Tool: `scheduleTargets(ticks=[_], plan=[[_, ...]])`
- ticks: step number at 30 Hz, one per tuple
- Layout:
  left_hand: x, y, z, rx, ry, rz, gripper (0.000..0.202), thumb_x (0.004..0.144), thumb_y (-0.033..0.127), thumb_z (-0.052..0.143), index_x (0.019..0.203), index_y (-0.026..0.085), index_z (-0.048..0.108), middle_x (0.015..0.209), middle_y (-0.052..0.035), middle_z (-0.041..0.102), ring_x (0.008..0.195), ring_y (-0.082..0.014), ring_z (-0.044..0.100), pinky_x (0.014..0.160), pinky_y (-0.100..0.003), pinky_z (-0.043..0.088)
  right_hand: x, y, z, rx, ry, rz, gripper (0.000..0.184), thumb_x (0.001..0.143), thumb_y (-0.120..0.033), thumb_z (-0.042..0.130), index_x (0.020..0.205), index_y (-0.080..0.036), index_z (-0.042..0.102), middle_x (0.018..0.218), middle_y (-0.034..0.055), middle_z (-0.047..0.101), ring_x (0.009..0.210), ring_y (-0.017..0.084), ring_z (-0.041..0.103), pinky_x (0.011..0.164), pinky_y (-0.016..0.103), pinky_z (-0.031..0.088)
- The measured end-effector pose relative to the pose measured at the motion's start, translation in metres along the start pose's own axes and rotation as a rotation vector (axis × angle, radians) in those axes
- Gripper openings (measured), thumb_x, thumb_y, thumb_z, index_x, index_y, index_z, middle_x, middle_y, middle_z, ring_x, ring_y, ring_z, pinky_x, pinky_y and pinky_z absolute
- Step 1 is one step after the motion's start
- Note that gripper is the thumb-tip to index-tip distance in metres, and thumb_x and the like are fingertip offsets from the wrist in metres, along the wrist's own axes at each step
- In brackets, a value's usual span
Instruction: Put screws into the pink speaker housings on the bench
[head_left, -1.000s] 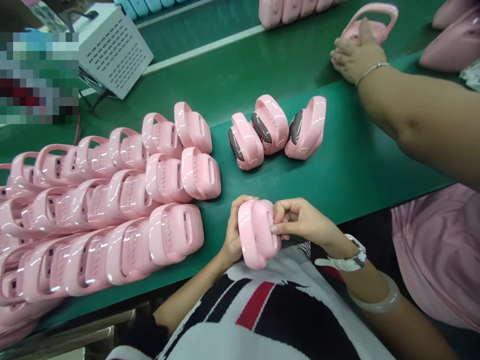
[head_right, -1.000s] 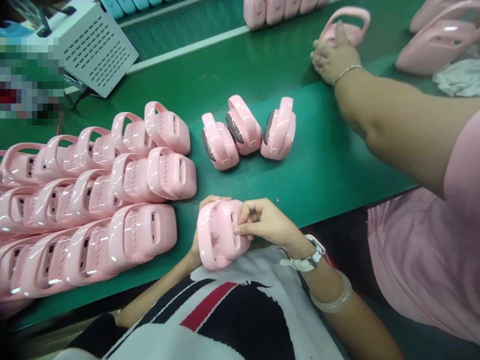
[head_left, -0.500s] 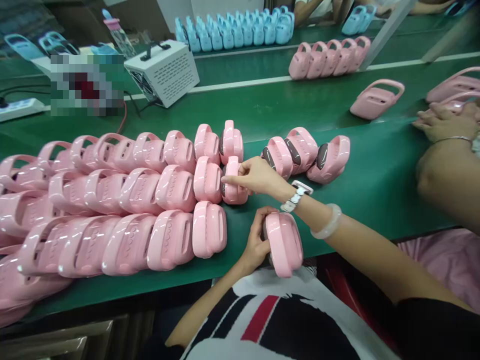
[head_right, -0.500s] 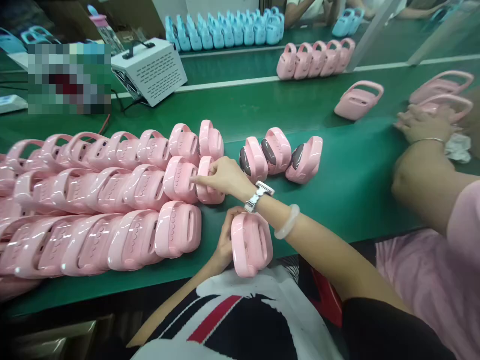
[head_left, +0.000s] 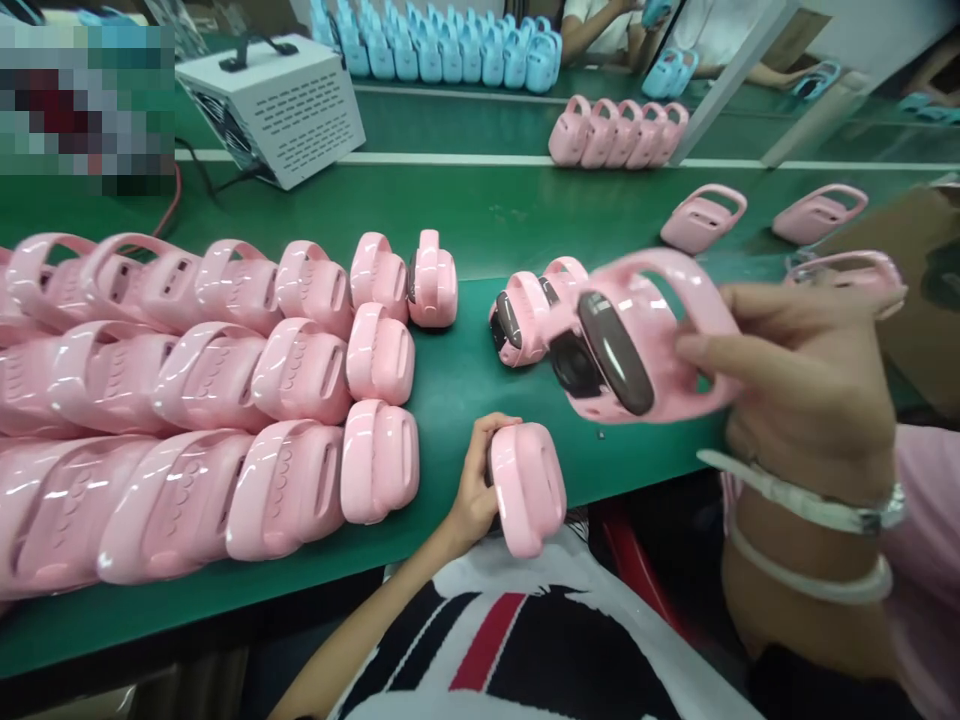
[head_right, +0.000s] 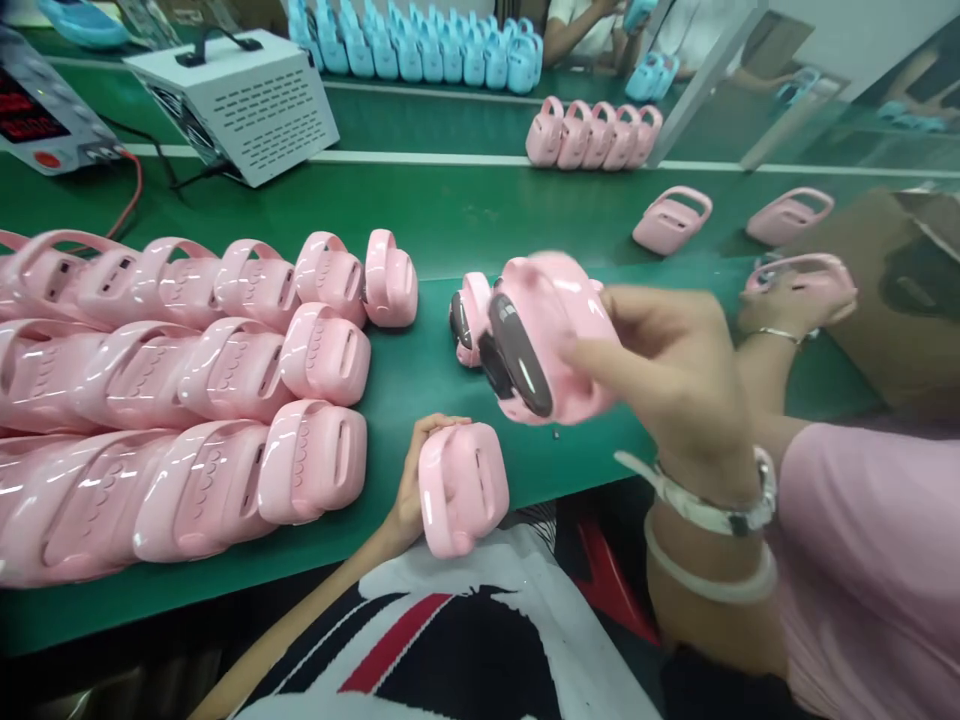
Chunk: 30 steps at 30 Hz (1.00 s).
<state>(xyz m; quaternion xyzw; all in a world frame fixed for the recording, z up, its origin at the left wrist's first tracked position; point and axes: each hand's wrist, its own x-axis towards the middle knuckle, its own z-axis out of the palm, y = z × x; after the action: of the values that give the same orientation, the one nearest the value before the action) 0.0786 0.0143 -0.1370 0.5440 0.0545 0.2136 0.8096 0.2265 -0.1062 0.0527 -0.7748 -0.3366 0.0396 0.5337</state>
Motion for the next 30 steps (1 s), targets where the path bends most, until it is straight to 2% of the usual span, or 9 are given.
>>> scheduleTargets(ticks=[2, 6, 9, 13, 16, 19, 26, 28, 30], plan=[[0.000, -0.001, -0.001, 0.017, 0.007, 0.018, 0.054, 0.069, 0.046, 0.070, 0.116, 0.028, 0.051, 0.117, -0.0030, 0.051, 0.111, -0.0246, 0.048, 0.097, -0.036, 0.038, -0.023, 0.019, -0.006, -0.013, 0.043, 0.122, 0.022, 0.072, -0.021, 0.064, 0.053, -0.020, 0.053, 0.052, -0.0028, 0.046, 0.049, 0.011, 0.039, 0.044, 0.023, 0.027], [0.002, -0.002, -0.003, 0.034, 0.031, 0.020, 0.057, 0.065, 0.047, 0.072, 0.115, 0.026, 0.055, 0.117, -0.0051, 0.056, 0.111, -0.0266, 0.051, 0.100, -0.039, 0.038, -0.061, 0.061, 0.016, -0.037, 0.032, 0.331, 0.024, 0.068, -0.027, 0.066, 0.052, -0.019, 0.050, 0.050, -0.0036, 0.043, 0.047, 0.010, 0.039, 0.043, 0.023, 0.028], [0.002, -0.001, -0.004, 0.027, 0.059, 0.016, 0.059, 0.062, 0.047, 0.076, 0.113, 0.025, 0.057, 0.117, -0.0071, 0.059, 0.112, -0.0283, 0.053, 0.100, -0.041, 0.040, -0.076, 0.082, 0.027, 0.058, 0.014, 0.325, 0.023, 0.074, -0.034, 0.067, 0.061, -0.017, 0.060, 0.052, -0.0030, 0.048, 0.047, 0.010, 0.042, 0.044, 0.024, 0.033], [0.000, 0.003, -0.004, 0.050, 0.107, 0.029, 0.061, 0.061, 0.049, 0.078, 0.114, 0.026, 0.059, 0.118, -0.0079, 0.061, 0.114, -0.0304, 0.054, 0.100, -0.044, 0.041, -0.081, 0.111, 0.017, -0.021, 0.090, 0.249, 0.032, 0.092, -0.039, 0.048, 0.086, -0.017, 0.070, 0.064, 0.0013, 0.060, 0.046, 0.011, 0.047, 0.046, 0.026, 0.038], [0.001, 0.010, -0.007, 0.188, 0.159, 0.047, 0.056, 0.063, 0.042, 0.079, 0.113, 0.026, 0.060, 0.118, -0.0072, 0.063, 0.113, -0.0293, 0.056, 0.099, -0.042, 0.042, -0.084, 0.140, 0.012, -0.140, 0.093, 0.231, 0.021, 0.082, -0.035, 0.062, 0.084, -0.018, 0.073, 0.075, 0.0034, 0.064, 0.047, 0.011, 0.046, 0.047, 0.027, 0.038], [0.006, 0.020, -0.011, 0.387, 0.225, 0.055, 0.045, 0.071, 0.032, 0.073, 0.114, 0.025, 0.061, 0.118, -0.0062, 0.063, 0.110, -0.0257, 0.057, 0.096, -0.036, 0.042, -0.088, 0.161, 0.014, -0.194, 0.052, 0.219, 0.012, 0.075, -0.029, 0.068, 0.077, -0.020, 0.076, 0.072, 0.0028, 0.063, 0.052, 0.013, 0.049, 0.054, 0.029, 0.041], [0.027, 0.033, -0.006, 0.585, 0.264, 0.012, 0.035, 0.077, 0.022, 0.058, 0.112, 0.026, 0.061, 0.114, -0.0006, 0.062, 0.104, -0.0190, 0.057, 0.089, -0.027, 0.044, -0.091, 0.174, 0.022, -0.127, 0.107, 0.208, 0.020, 0.081, -0.035, 0.062, 0.070, -0.021, 0.071, 0.075, 0.0070, 0.068, 0.071, 0.021, 0.062, 0.067, 0.032, 0.048], [0.030, 0.034, -0.004, 0.611, 0.243, -0.007, 0.035, 0.078, 0.021, 0.057, 0.112, 0.026, 0.061, 0.114, 0.0000, 0.062, 0.104, -0.0184, 0.057, 0.089, -0.026, 0.044, -0.089, 0.172, 0.023, -0.059, 0.154, 0.251, 0.024, 0.082, -0.040, 0.063, 0.068, -0.020, 0.068, 0.071, 0.0069, 0.068, 0.065, 0.020, 0.061, 0.061, 0.030, 0.048], [0.032, 0.035, -0.004, 0.636, 0.240, -0.024, 0.035, 0.078, 0.022, 0.056, 0.113, 0.025, 0.061, 0.115, -0.0006, 0.062, 0.106, -0.0192, 0.057, 0.091, -0.027, 0.044, -0.087, 0.165, 0.024, 0.040, 0.188, 0.322, 0.029, 0.083, -0.044, 0.062, 0.070, -0.018, 0.065, 0.065, 0.0051, 0.066, 0.048, 0.015, 0.055, 0.046, 0.027, 0.043]])
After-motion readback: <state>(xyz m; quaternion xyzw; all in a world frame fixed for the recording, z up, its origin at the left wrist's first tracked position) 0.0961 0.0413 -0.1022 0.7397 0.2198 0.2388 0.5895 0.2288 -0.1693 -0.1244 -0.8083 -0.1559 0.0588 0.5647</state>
